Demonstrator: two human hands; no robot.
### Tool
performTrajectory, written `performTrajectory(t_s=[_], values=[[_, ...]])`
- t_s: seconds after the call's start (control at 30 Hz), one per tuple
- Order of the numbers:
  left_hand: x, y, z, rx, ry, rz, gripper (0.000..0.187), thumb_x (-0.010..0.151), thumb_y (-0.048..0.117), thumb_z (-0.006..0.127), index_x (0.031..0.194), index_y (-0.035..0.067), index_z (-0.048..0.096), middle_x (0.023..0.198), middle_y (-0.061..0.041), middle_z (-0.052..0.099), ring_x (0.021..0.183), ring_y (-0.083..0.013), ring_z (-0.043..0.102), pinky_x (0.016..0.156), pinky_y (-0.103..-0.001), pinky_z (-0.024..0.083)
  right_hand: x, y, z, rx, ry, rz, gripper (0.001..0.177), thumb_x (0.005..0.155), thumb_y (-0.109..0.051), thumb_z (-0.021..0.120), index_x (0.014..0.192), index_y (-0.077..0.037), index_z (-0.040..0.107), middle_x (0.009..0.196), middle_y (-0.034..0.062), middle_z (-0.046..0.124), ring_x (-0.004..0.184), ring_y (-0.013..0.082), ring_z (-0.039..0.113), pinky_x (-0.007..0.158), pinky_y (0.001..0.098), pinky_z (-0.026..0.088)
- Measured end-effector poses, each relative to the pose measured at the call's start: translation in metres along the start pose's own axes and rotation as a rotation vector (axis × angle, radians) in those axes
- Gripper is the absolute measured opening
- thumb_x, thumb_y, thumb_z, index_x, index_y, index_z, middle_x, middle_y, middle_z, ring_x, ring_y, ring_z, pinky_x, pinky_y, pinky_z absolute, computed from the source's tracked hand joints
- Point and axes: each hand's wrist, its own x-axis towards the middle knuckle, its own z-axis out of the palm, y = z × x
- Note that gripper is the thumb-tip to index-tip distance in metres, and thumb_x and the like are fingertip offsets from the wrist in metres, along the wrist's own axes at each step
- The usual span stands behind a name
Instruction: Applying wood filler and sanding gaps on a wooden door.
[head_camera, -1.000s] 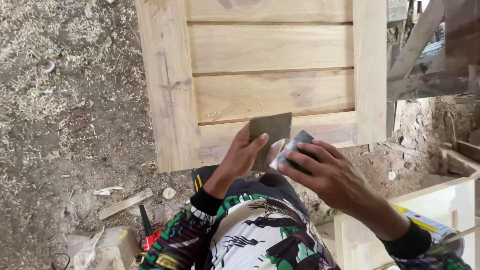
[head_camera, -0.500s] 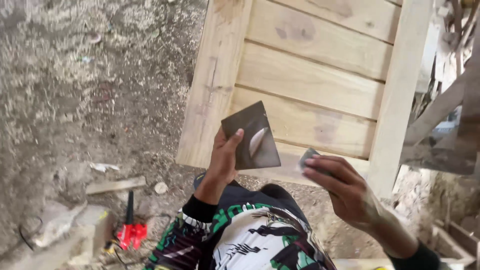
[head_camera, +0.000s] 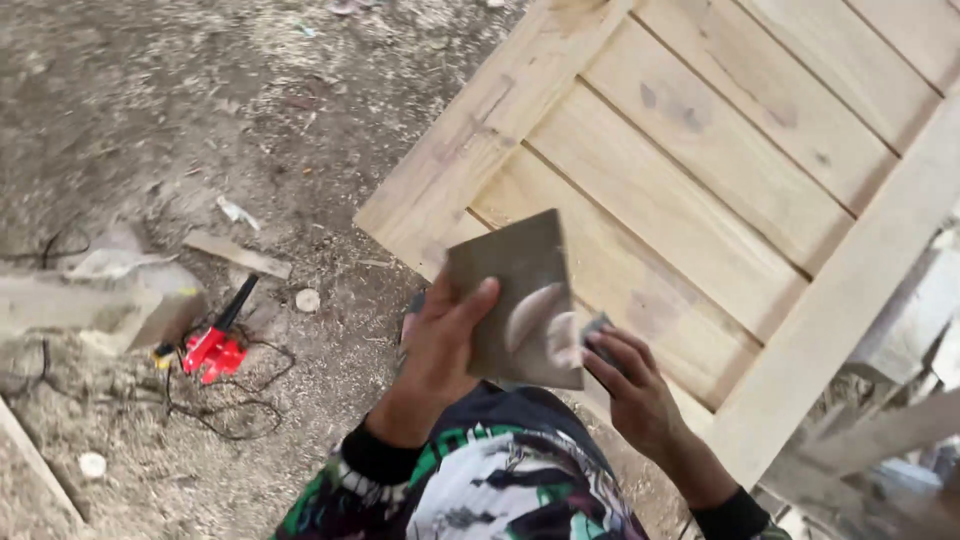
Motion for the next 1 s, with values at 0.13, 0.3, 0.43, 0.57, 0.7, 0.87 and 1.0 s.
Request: performTrajectory(t_s=[0.13,0.3,0.43,0.57,0.7,0.87,1.0], values=[[-0.062,-0.020,-0.025,0.376,0.139,0.286,0.035,0.109,0.013,0.055,0.142,0.001,0.053,0.135,-0.013,0.063,0.122,-0.0245,0.063,0.103,-0.040,0.055,-0.112,0.060,0.016,0.530,0.067,0.434,0.046,0.099,0.013,0.045,0.139,-0.006,0.057,0.139,0.0174,0.056,0.133,0.0299,0.058,0.115,0.0406,0.048],[-0.097,-0.063,-0.051,-0.083,0.255,0.320,0.039,0.108,0.019,0.052,0.144,0.003,0.050,0.132,-0.013,0.064,0.119,-0.0265,0.065,0.100,-0.044,0.058,-0.125,0.097,-0.008,1.242,0.368,1.012,0.063,0.088,0.013,0.051,0.148,-0.009,0.049,0.132,0.0098,0.061,0.119,0.0225,0.060,0.102,0.0359,0.050],[-0.127,-0.110,-0.062,-0.243,0.441,0.177,0.042,0.103,0.029,0.051,0.136,0.004,0.054,0.128,-0.012,0.067,0.112,-0.0288,0.070,0.094,-0.045,0.061,-0.142,0.098,-0.019,1.309,-0.038,0.856,0.046,0.092,0.012,0.055,0.136,-0.003,0.062,0.129,0.0132,0.064,0.120,0.0241,0.062,0.104,0.0380,0.053],[-0.117,-0.127,-0.045,-0.062,0.531,0.131,0.037,0.095,0.016,0.057,0.131,0.009,0.052,0.120,-0.008,0.068,0.103,-0.0235,0.071,0.086,-0.045,0.061,-0.030,0.014,-0.073,0.579,-0.460,0.233,0.053,0.086,0.014,0.056,0.130,-0.013,0.068,0.131,0.0097,0.069,0.123,0.0262,0.066,0.097,0.0368,0.055],[-0.116,-0.155,-0.059,0.448,0.549,0.388,0.027,0.104,0.008,0.062,0.127,-0.005,0.063,0.118,-0.012,0.073,0.102,-0.0192,0.069,0.089,-0.033,0.058,0.015,-0.027,-0.092,0.216,-0.452,-0.213,0.049,0.090,0.009,0.061,0.131,-0.017,0.069,0.132,0.0044,0.068,0.123,0.0252,0.064,0.101,0.0370,0.055],[-0.112,-0.148,-0.045,0.413,0.337,0.554,0.029,0.105,0.007,0.055,0.133,0.000,0.055,0.122,-0.006,0.068,0.110,-0.0121,0.064,0.098,-0.027,0.053,0.053,-0.068,-0.099,-0.073,-0.469,-0.646,0.041,0.088,-0.012,0.061,0.127,-0.019,0.070,0.131,0.0060,0.064,0.127,0.0298,0.057,0.109,0.0499,0.046],[-0.116,-0.140,-0.058,0.382,0.341,0.669,0.028,0.107,0.007,0.056,0.134,-0.002,0.055,0.122,-0.006,0.068,0.112,-0.0133,0.063,0.099,-0.028,0.053,0.054,-0.070,-0.076,-0.142,-0.550,-0.694,0.040,0.090,-0.011,0.056,0.126,-0.019,0.070,0.131,0.0053,0.063,0.127,0.0292,0.057,0.110,0.0491,0.045]])
